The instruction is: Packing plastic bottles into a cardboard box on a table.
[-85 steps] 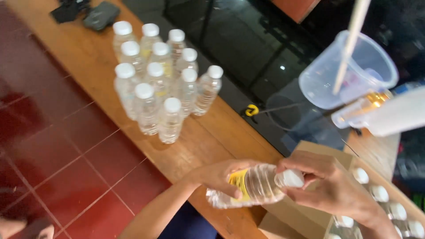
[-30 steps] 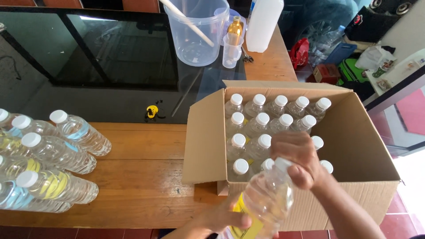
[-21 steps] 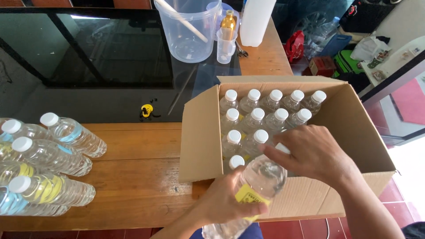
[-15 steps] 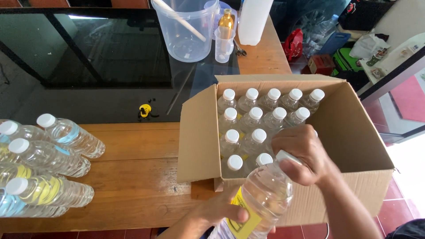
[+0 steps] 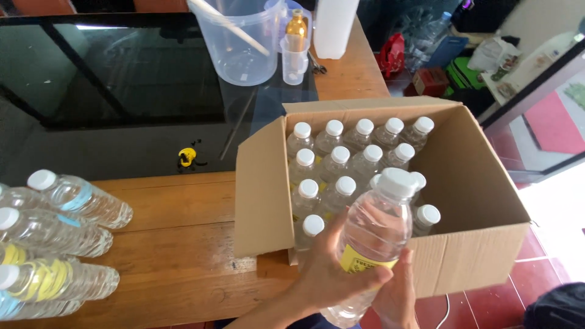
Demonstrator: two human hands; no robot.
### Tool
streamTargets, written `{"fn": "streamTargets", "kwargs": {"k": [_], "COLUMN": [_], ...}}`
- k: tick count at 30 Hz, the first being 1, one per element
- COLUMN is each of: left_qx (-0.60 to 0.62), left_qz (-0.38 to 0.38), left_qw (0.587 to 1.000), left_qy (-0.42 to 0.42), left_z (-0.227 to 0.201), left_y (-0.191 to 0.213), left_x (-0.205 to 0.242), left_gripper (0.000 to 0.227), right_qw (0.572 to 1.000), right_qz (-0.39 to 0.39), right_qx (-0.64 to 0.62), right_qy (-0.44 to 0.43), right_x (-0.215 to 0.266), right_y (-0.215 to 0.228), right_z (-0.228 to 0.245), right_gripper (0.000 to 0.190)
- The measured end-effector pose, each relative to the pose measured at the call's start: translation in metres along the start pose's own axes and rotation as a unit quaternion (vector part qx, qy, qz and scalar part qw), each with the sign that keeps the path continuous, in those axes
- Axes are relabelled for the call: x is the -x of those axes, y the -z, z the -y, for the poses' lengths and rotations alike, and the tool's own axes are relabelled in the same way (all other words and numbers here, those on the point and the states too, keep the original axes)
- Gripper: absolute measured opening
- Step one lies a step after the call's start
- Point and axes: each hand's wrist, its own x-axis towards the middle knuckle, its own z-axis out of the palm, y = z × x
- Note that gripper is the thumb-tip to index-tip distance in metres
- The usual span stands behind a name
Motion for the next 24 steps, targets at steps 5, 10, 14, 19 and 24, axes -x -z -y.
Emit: {"fn": "streamTargets", "kwargs": {"k": [5,10,14,19,24], "left_qx": [-0.084,-0.038,0.016,-0.109,-0.078], "left_qz": [-0.033,-0.006,0.054,0.011,0.021], "left_qw": [0.996,0.997,0.988,0.983,0.978], "left_qy": [0.01,-0.073,-0.143,-0.148,-0.192], "left_z": [0.01,0.021,0.019,0.023,0.018], "left_y": [-0.016,-0.024,-0.022,-0.022,-0.022], "left_x": [-0.012,-0.029,-0.024,-0.019,-0.021], "left_gripper": [0.076,0.093,0.096,0.075,0.058], "right_qw": [0.987,0.981,0.993,0.958,0.97], "right_qz": [-0.095,-0.126,0.037,-0.118,-0.074], "right_qx": [0.128,0.132,0.065,0.242,0.197], "right_qy": [-0.003,0.06,0.089,0.1,0.118], "right_x": [-0.007,-0.017,-0.022,-0.015,-0.014], "right_y": [-0.008,-0.005,-0.015,-0.001,-0.002], "right_z": [0.023,0.021,0.019,0.012,0.011], "right_gripper": [0.065,0.062,0.068,0.08,0.054]}}
